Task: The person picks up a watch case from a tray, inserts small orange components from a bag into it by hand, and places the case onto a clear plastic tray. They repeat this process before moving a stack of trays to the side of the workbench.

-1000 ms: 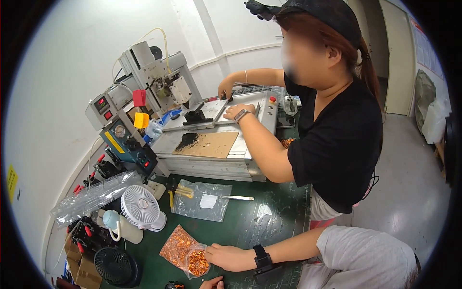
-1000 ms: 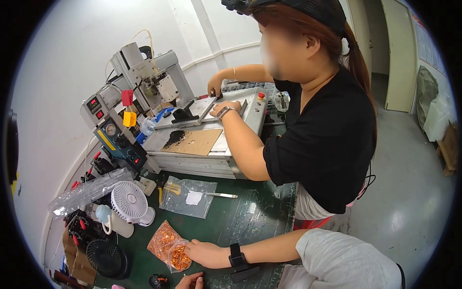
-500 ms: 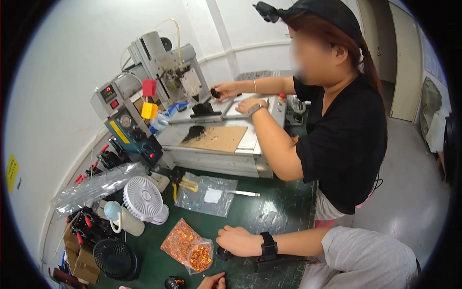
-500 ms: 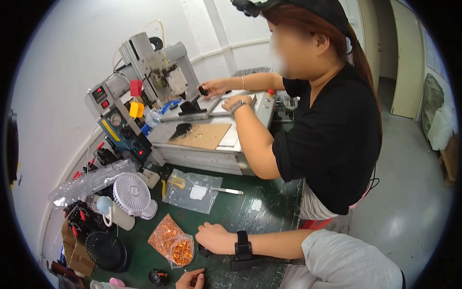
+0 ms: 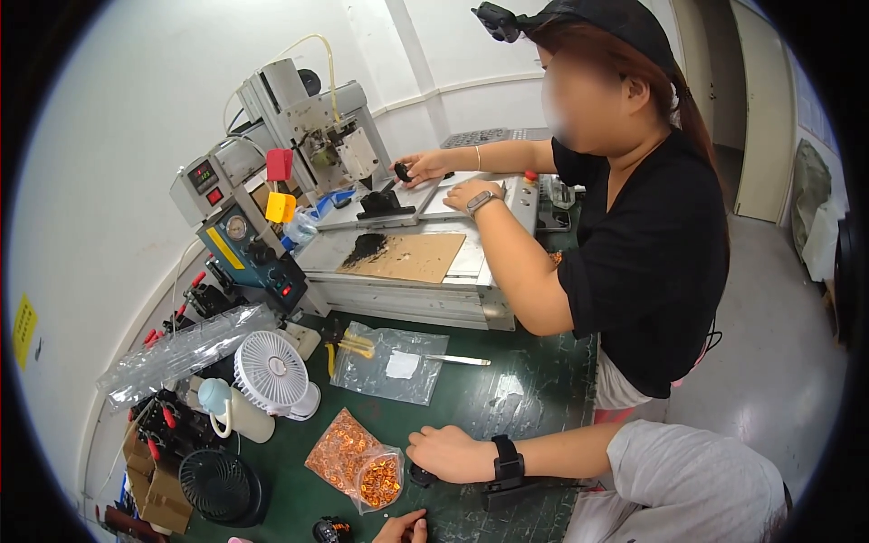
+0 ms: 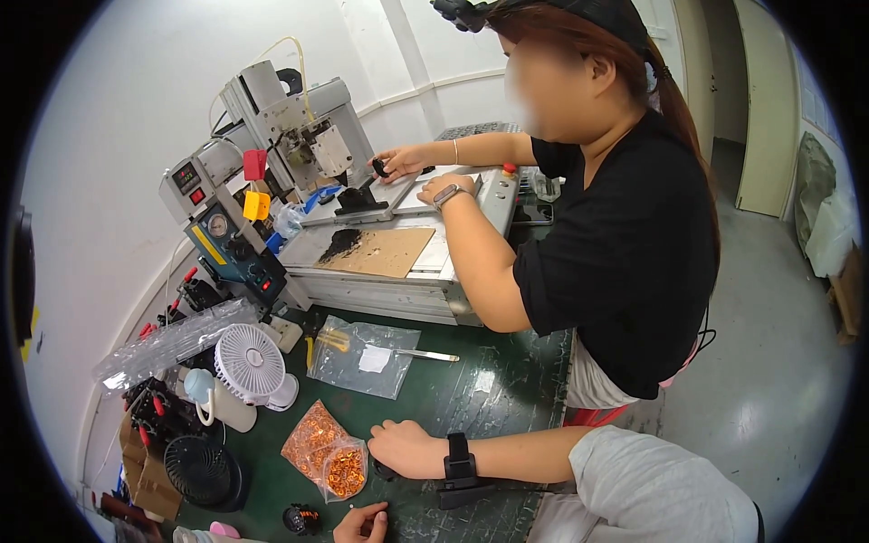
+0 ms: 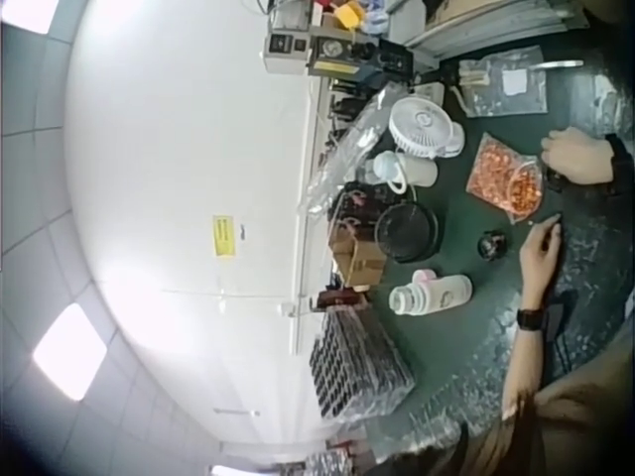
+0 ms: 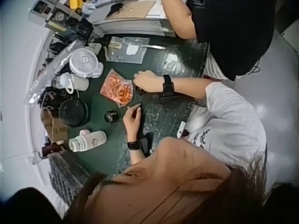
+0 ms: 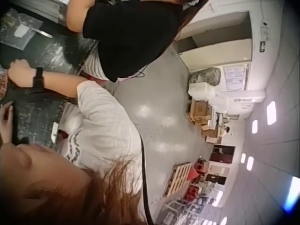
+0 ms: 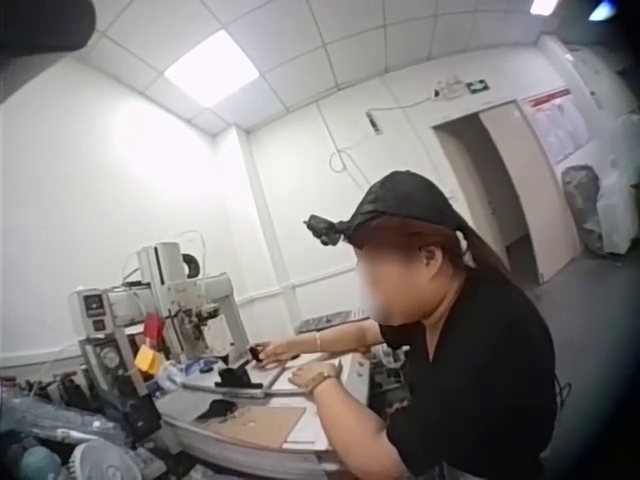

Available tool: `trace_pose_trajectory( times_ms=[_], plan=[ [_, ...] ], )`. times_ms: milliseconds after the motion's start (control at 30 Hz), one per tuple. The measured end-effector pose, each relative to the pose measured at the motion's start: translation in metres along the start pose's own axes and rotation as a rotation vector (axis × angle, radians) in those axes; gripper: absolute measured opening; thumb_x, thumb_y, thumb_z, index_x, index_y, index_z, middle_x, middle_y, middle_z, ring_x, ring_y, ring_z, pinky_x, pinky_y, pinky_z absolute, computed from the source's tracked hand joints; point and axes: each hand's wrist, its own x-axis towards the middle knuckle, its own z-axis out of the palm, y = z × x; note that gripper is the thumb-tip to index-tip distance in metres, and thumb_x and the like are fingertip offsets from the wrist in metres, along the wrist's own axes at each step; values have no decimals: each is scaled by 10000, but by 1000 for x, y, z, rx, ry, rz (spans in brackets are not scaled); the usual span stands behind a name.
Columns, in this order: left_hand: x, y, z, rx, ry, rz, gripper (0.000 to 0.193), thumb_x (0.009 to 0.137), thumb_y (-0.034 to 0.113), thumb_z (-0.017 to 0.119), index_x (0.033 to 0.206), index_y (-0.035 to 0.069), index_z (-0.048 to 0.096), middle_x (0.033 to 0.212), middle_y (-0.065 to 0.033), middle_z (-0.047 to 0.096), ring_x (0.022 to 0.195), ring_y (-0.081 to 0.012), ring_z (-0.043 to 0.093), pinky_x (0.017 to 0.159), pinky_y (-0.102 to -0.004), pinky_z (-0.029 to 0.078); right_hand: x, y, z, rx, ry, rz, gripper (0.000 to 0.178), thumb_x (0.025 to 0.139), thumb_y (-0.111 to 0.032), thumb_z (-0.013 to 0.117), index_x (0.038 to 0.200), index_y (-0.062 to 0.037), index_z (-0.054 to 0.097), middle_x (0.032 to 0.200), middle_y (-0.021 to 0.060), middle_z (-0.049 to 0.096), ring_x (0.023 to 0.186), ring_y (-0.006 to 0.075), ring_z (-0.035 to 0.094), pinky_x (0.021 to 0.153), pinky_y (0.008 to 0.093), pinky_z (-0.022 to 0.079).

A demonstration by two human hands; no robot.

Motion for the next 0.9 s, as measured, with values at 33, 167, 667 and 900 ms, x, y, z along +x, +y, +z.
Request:
trace_pose_trajectory(
  times_ms=[33,167,667,900],
  plan=[
    [0,-1,0,0,-12,-23,150,883,108,620,997,24,668,828,-127,643,687,-192,594,683,-287,477,0,0,-1,0,9,-6,116,737,-55,612,831,11,601,889,107,570,849,266,587,627,349,522],
    [4,1,-1,-5,-30,-51,146,883,102,617,995,24,668,832,-133,647,699,-198,603,702,-293,481,3,2,-1,-7,-8,-7,116,743,-62,607,836,8,600,890,100,572,852,264,587,634,352,522],
    [-5,0,-1,11,-17,-25,147,876,96,619,992,21,669,809,-125,629,651,-185,584,634,-291,471,-1,2,5,184,27,-58,104,692,-18,606,748,70,601,863,253,570,750,402,625,646,412,531],
    [-1,-37,10,-40,11,-192,106,890,93,618,924,-5,634,740,-56,668,563,-52,558,531,-208,455,3,-2,-5,186,22,-16,50,738,-41,577,759,-3,602,841,166,572,794,347,592,674,412,507]
  ],
)
